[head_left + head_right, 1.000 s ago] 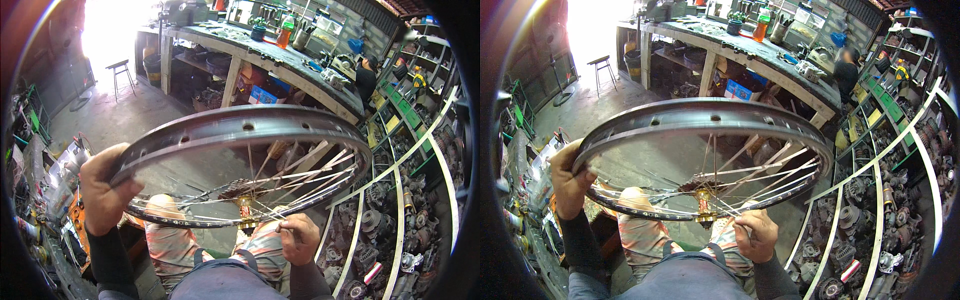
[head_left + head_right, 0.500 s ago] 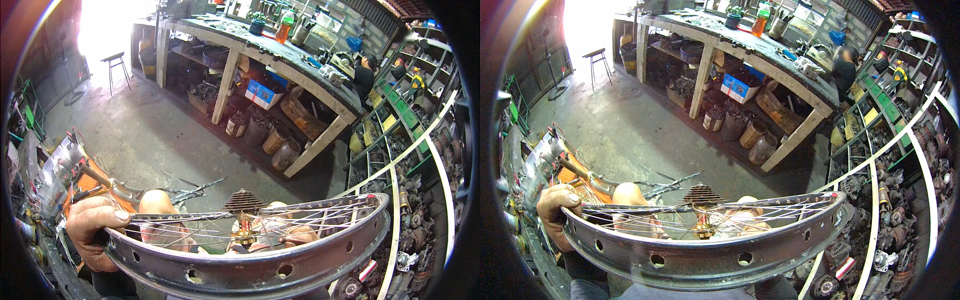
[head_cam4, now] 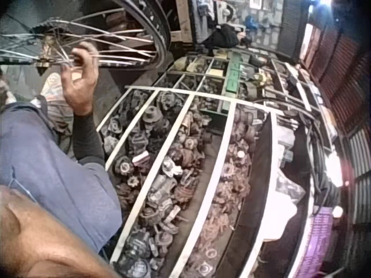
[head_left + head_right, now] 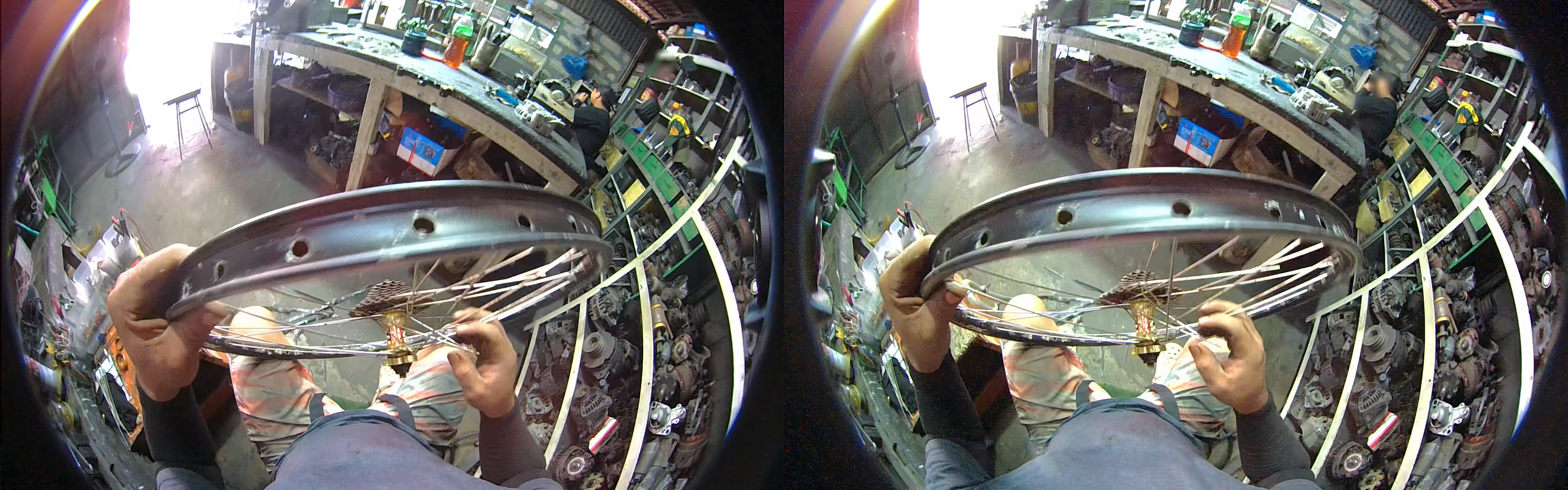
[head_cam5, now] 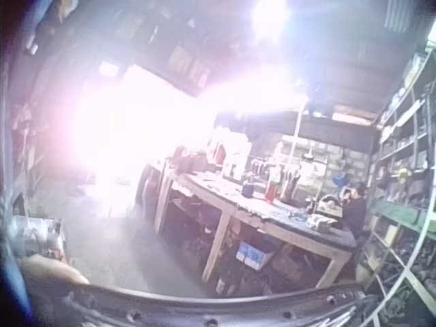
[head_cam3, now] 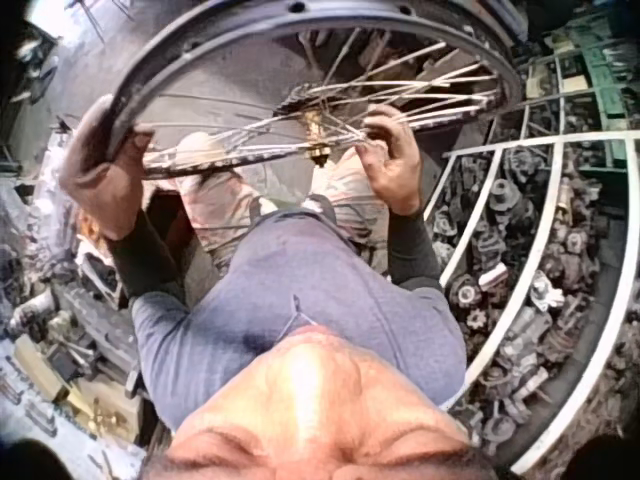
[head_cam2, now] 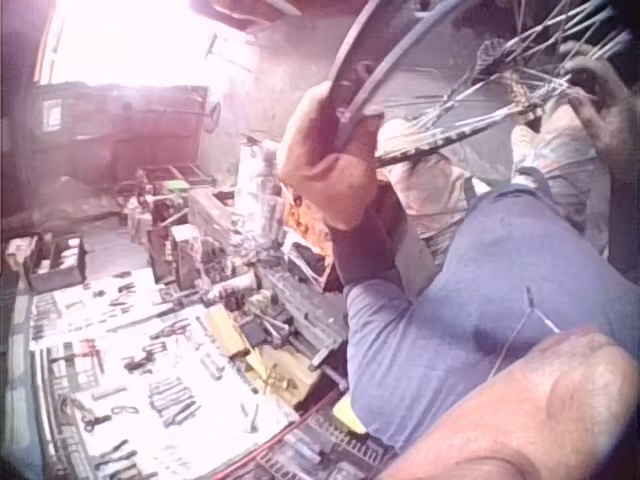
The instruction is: The person removes a cassette from a bicycle wheel hub, then reassembles it by hand, rotating the wheel and adjusting the cassette while seated on the floor in a workshop.
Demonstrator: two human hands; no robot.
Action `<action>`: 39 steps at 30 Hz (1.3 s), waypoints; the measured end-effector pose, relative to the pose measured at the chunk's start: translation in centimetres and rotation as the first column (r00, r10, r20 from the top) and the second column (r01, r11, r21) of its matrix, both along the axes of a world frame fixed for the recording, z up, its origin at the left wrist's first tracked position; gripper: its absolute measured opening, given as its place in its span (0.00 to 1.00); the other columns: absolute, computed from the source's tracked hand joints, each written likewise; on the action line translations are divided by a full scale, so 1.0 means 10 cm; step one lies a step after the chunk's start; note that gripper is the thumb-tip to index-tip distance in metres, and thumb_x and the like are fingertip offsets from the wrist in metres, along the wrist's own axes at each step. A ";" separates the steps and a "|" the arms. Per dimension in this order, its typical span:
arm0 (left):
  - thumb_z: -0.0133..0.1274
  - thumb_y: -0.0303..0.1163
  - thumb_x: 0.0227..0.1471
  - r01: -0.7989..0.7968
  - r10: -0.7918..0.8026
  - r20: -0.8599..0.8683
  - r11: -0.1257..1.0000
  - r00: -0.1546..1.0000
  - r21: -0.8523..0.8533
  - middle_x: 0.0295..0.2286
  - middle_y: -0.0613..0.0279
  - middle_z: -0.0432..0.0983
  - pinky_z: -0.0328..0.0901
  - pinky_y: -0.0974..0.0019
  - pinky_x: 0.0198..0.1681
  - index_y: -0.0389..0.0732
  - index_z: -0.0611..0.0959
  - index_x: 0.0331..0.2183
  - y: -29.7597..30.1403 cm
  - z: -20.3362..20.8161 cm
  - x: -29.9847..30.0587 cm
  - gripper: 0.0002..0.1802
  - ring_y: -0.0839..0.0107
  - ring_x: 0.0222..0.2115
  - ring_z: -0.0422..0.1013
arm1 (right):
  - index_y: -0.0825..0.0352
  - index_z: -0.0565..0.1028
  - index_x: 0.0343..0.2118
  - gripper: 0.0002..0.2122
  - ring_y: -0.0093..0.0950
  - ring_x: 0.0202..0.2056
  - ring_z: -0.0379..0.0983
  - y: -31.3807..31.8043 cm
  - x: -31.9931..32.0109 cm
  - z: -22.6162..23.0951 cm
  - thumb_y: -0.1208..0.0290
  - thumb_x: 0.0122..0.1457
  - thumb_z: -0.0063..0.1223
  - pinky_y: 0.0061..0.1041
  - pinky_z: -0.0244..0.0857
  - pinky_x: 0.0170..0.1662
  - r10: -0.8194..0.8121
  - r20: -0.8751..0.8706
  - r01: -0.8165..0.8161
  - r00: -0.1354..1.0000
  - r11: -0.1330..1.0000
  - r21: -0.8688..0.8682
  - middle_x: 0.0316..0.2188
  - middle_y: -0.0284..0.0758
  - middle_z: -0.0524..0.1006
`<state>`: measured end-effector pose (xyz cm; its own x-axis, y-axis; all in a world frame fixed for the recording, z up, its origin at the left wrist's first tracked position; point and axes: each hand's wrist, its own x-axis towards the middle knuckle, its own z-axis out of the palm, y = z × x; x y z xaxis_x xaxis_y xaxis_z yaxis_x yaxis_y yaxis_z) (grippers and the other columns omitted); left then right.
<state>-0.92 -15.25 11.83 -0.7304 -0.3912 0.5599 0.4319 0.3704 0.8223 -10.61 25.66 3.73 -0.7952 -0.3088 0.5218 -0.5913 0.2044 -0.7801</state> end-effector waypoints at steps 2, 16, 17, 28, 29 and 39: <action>0.85 0.37 0.49 -0.067 0.056 -0.117 0.993 0.992 -0.092 0.39 0.58 0.89 0.76 0.64 0.47 0.30 0.89 0.48 0.18 0.05 0.01 0.31 0.68 0.39 0.84 | 0.73 0.81 0.57 0.23 0.37 0.58 0.80 -0.04 -0.12 0.19 0.67 0.65 0.75 0.37 0.75 0.62 -0.060 0.059 0.057 0.996 0.997 0.053 0.62 0.46 0.79; 0.76 0.24 0.46 0.318 -0.353 -0.112 0.915 0.929 -0.246 0.32 0.51 0.87 0.78 0.56 0.34 0.35 0.87 0.49 1.48 -2.00 0.13 0.27 0.53 0.29 0.85 | 0.56 0.81 0.58 0.17 0.45 0.51 0.87 0.44 -1.71 -0.83 0.53 0.75 0.61 0.39 0.83 0.50 0.452 0.494 0.153 0.743 0.604 -0.782 0.49 0.46 0.86; 0.76 0.26 0.47 0.348 -0.382 -0.070 0.893 0.922 -0.284 0.32 0.52 0.87 0.78 0.54 0.35 0.34 0.87 0.49 1.51 -2.15 0.14 0.26 0.52 0.30 0.85 | 0.51 0.82 0.56 0.12 0.44 0.45 0.89 0.39 -1.77 -0.93 0.56 0.75 0.63 0.36 0.86 0.44 0.446 0.533 0.217 0.719 0.585 -0.782 0.45 0.45 0.88; 0.76 0.51 0.59 0.613 -0.460 0.588 0.786 0.666 -0.079 0.32 0.41 0.86 0.79 0.43 0.37 0.39 0.78 0.52 1.60 -2.44 0.11 0.34 0.37 0.35 0.86 | 0.66 0.81 0.46 0.43 0.33 0.30 0.84 -0.19 -2.19 -1.29 0.18 0.62 0.58 0.42 0.83 0.42 0.534 0.636 0.336 0.557 0.556 -0.761 0.27 0.33 0.82; 0.72 0.53 0.62 0.652 -0.436 0.651 0.749 0.621 -0.121 0.30 0.40 0.86 0.78 0.41 0.37 0.39 0.77 0.51 1.59 -2.49 0.07 0.32 0.35 0.33 0.85 | 0.63 0.82 0.45 0.40 0.33 0.34 0.84 -0.18 -2.19 -1.43 0.20 0.63 0.59 0.42 0.82 0.45 0.544 0.622 0.303 0.563 0.565 -0.768 0.31 0.33 0.83; 0.57 0.36 0.68 0.676 -0.191 0.721 0.562 0.666 -0.476 0.29 0.48 0.87 0.80 0.46 0.34 0.39 0.78 0.41 1.76 -3.24 -0.17 0.10 0.46 0.31 0.87 | 0.69 0.83 0.54 0.45 0.36 0.53 0.85 0.03 -2.69 -1.93 0.22 0.61 0.63 0.35 0.77 0.59 0.520 0.608 0.138 0.600 0.682 -0.719 0.45 0.38 0.86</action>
